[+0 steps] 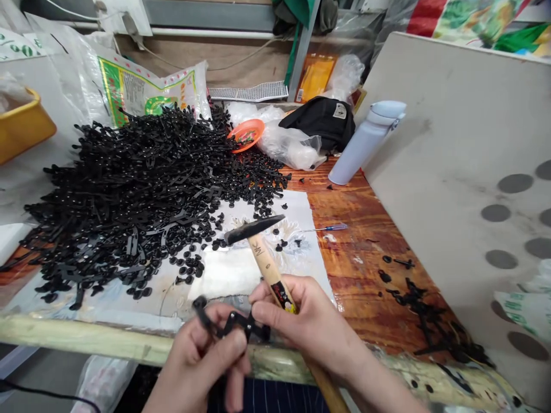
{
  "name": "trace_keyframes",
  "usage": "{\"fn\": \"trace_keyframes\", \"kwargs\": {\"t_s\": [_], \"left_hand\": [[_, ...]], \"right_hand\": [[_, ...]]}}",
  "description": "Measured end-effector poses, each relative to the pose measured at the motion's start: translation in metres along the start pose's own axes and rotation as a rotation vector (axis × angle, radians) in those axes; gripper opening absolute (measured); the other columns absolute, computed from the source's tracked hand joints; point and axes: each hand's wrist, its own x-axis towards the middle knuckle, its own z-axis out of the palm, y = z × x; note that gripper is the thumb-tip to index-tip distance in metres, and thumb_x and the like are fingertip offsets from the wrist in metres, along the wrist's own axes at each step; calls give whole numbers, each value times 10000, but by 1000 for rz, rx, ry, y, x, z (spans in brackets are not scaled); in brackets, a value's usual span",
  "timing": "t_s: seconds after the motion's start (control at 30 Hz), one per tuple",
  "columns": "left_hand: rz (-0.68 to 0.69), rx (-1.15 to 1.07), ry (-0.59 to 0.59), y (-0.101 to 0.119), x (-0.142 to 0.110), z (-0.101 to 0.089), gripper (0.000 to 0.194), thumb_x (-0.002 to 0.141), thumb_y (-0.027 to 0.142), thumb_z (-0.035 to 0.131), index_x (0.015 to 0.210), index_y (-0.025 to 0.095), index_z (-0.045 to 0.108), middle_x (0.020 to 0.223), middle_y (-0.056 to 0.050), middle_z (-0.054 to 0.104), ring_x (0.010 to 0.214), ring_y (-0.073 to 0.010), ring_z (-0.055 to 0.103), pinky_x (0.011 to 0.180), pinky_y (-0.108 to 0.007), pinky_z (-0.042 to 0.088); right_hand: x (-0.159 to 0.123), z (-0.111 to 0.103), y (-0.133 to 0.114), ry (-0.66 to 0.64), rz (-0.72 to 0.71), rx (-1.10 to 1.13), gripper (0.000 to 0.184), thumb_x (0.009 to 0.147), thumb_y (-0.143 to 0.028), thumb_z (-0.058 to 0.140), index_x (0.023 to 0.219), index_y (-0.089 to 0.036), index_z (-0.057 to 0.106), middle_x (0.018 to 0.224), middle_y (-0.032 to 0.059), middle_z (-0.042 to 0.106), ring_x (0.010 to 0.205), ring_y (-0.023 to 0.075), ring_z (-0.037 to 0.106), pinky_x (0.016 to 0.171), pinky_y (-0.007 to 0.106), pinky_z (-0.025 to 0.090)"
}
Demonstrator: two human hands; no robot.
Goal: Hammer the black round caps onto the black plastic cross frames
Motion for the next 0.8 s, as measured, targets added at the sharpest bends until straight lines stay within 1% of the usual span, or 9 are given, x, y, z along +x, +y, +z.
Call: {"fn": "trace_keyframes", "kwargs": {"t_s": [0.07, 0.13, 0.23, 0.3, 0.37, 0.47, 0.53, 0.67, 0.8], "left_hand": [[-51, 22, 70, 2, -3, 10, 360, 652, 489, 760, 725, 204, 552, 468, 31, 606, 249, -36, 406, 333, -160, 193], [-58, 44, 107, 5, -4, 9, 388, 639, 498, 762, 739, 198, 538, 455, 36, 605, 226, -14, 372, 331, -150, 107], [-33, 41, 147, 7, 0, -2, 349, 696, 450, 733, 715, 185, 506, 467, 41, 607, 226, 8, 366, 347, -151, 104], [-19, 10, 155, 6, 4, -8, 330, 737, 412, 709, 695, 181, 477, 472, 52, 598, 227, 19, 357, 353, -149, 123], [-10, -10, 162, 4, 9, -9, 310, 745, 392, 704, 716, 186, 475, 470, 61, 589, 228, 19, 341, 345, -143, 135], [15, -13, 173, 2, 15, -7, 316, 722, 399, 720, 731, 191, 481, 467, 61, 585, 235, -2, 348, 319, -133, 158], [37, -15, 194, 3, 18, -11, 337, 707, 406, 732, 712, 191, 473, 468, 57, 588, 239, -10, 361, 309, -128, 188], [74, -41, 297, 5, 15, -39, 354, 665, 398, 772, 765, 199, 496, 458, 59, 593, 245, -20, 367, 307, -124, 244], [63, -101, 389, 4, 9, -67, 353, 649, 383, 790, 756, 193, 512, 457, 53, 603, 247, -24, 365, 302, -133, 262]], "right_hand": [[-1, -2, 3, -7, 8, -42, 178, 765, -337, 662, 750, -162, 633, 630, -32, 582, 415, 44, 338, 376, 179, 264], [1, -13, 7, 67, -9, -124, 163, 769, -333, 648, 786, -171, 644, 633, -29, 590, 456, 71, 411, 430, 195, 342], [8, -36, 14, 273, -102, -390, 175, 763, -309, 629, 850, -158, 652, 703, 8, 624, 624, 140, 554, 585, 249, 448], [15, -45, 20, 318, -127, -533, 169, 761, -265, 605, 864, -141, 657, 744, 36, 647, 682, 168, 587, 636, 276, 460], [23, -45, 27, 295, -126, -603, 152, 744, -211, 591, 854, -141, 670, 720, 34, 647, 658, 170, 583, 620, 273, 446], [36, -33, 35, 276, -147, -701, 120, 709, -144, 574, 771, -165, 675, 679, 14, 628, 635, 161, 555, 590, 252, 397], [42, -28, 38, 275, -155, -762, 105, 702, -131, 563, 717, -173, 658, 631, -2, 600, 601, 149, 529, 558, 238, 358], [45, -31, 41, 286, -149, -846, 113, 732, -152, 531, 648, -178, 600, 539, -32, 509, 512, 125, 457, 490, 227, 286], [42, -34, 35, 311, -148, -906, 186, 768, -208, 514, 582, -190, 516, 485, -49, 418, 456, 112, 390, 446, 225, 249]]}}
